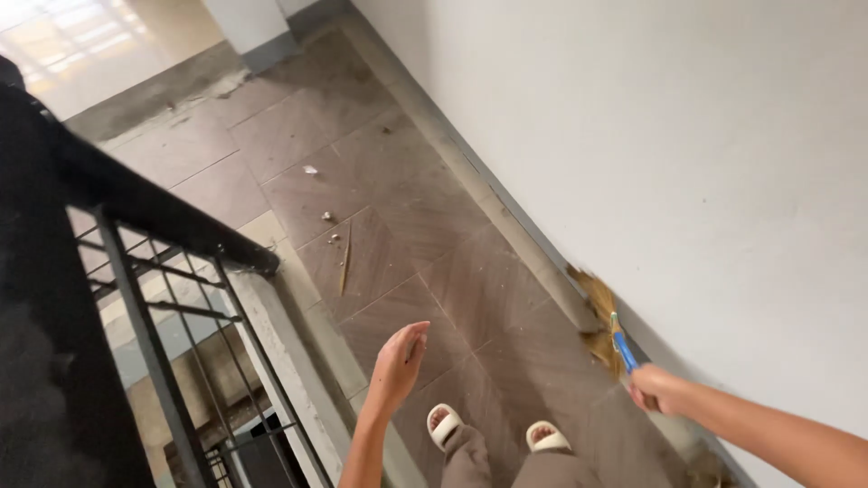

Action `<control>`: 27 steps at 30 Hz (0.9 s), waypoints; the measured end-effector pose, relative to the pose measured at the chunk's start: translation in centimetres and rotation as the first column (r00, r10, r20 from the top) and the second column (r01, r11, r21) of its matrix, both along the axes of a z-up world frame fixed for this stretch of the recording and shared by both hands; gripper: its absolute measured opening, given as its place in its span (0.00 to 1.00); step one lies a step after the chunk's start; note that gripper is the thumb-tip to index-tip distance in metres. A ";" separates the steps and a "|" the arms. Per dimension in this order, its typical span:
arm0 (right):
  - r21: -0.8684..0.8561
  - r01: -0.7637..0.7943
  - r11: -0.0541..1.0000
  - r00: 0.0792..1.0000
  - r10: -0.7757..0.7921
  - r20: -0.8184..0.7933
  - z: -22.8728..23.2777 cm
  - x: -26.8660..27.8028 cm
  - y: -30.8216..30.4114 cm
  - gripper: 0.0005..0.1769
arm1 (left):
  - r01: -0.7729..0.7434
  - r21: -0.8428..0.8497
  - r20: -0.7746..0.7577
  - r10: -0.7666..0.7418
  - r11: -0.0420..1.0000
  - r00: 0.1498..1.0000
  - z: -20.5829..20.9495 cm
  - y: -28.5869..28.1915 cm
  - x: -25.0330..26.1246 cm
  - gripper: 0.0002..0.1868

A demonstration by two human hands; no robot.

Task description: Sweep the hallway floor using a broom.

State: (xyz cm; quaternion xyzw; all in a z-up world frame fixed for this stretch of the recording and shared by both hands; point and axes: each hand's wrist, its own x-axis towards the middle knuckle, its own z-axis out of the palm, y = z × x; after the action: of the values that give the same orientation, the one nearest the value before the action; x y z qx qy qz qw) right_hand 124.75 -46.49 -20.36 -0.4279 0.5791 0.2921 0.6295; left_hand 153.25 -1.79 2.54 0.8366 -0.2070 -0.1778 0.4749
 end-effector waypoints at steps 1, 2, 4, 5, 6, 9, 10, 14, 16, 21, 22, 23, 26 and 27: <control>-0.040 0.021 0.999 0.999 -0.020 0.026 -2.7 0.6 0.5 0.11 | 0.014 -0.004 -0.067 -0.015 1.000 0.998 0.4 0.3 0.5 0.15; -0.043 0.036 0.998 0.999 -0.035 0.015 -4.2 2.1 2.6 0.11 | 0.029 -0.006 -0.078 -0.030 1.000 0.997 0.0 1.1 1.1 0.15; -0.012 0.200 0.980 0.980 -0.200 0.002 -7.3 5.9 6.7 0.09 | 0.041 0.053 0.018 -0.042 0.998 0.999 -0.7 2.8 2.2 0.16; -0.014 0.206 0.978 0.979 -0.206 -0.002 -8.6 8.0 9.1 0.09 | 0.048 0.051 0.013 -0.048 0.998 0.999 -0.8 3.8 2.6 0.16; 0.049 0.129 0.990 0.990 -0.132 0.054 -9.9 10.2 11.7 0.09 | 0.020 0.074 -0.028 -0.018 0.997 0.999 -0.7 5.0 2.8 0.16; 0.204 0.109 0.973 0.969 -0.149 0.197 -11.6 17.4 17.6 0.08 | -0.015 0.128 -0.054 0.022 0.992 0.998 -1.3 7.9 4.0 0.16; 0.306 0.159 0.938 0.932 -0.245 0.266 -11.8 19.5 19.3 0.08 | -0.022 0.160 -0.040 0.029 0.987 0.999 -1.6 8.8 4.2 0.16; 0.347 0.158 0.924 0.919 -0.266 0.292 -7.0 24.3 20.1 0.01 | -0.052 0.164 -0.026 0.057 0.985 0.998 -0.6 10.2 5.1 0.16; 0.255 0.088 0.963 0.910 -0.182 0.372 -4.3 25.9 18.2 0.07 | -0.081 0.172 -0.063 0.093 0.982 0.994 -0.5 10.1 5.9 0.17; -0.157 -0.153 0.976 0.898 0.204 0.390 5.3 27.4 12.7 0.17 | -0.075 0.193 -0.061 0.088 0.978 0.994 -0.3 9.7 8.5 0.17; -0.308 -0.236 0.922 0.893 0.331 0.307 6.5 27.4 11.7 0.18 | -0.079 0.183 -0.090 0.097 0.980 0.991 0.5 9.4 8.9 0.18; -0.306 -0.243 0.920 0.889 0.338 0.308 6.7 27.0 11.4 0.18 | -0.087 0.185 -0.089 0.105 0.979 0.990 0.3 9.6 9.4 0.18; -0.480 -0.326 0.814 0.873 0.454 0.177 5.8 27.3 9.0 0.11 | -0.106 0.153 -0.020 0.110 0.983 0.994 -0.5 8.9 11.6 0.18; -0.521 -0.396 0.756 0.861 0.503 0.074 4.4 27.8 8.5 0.08 | -0.132 0.147 -0.043 0.140 0.980 0.989 -0.9 8.9 12.4 0.18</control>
State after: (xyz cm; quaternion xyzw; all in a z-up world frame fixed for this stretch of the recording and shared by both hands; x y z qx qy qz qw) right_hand 152.56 -38.03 -15.97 -0.7277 0.4435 0.2328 0.4685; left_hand 165.61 7.08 1.66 0.8758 -0.1232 -0.1816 0.4298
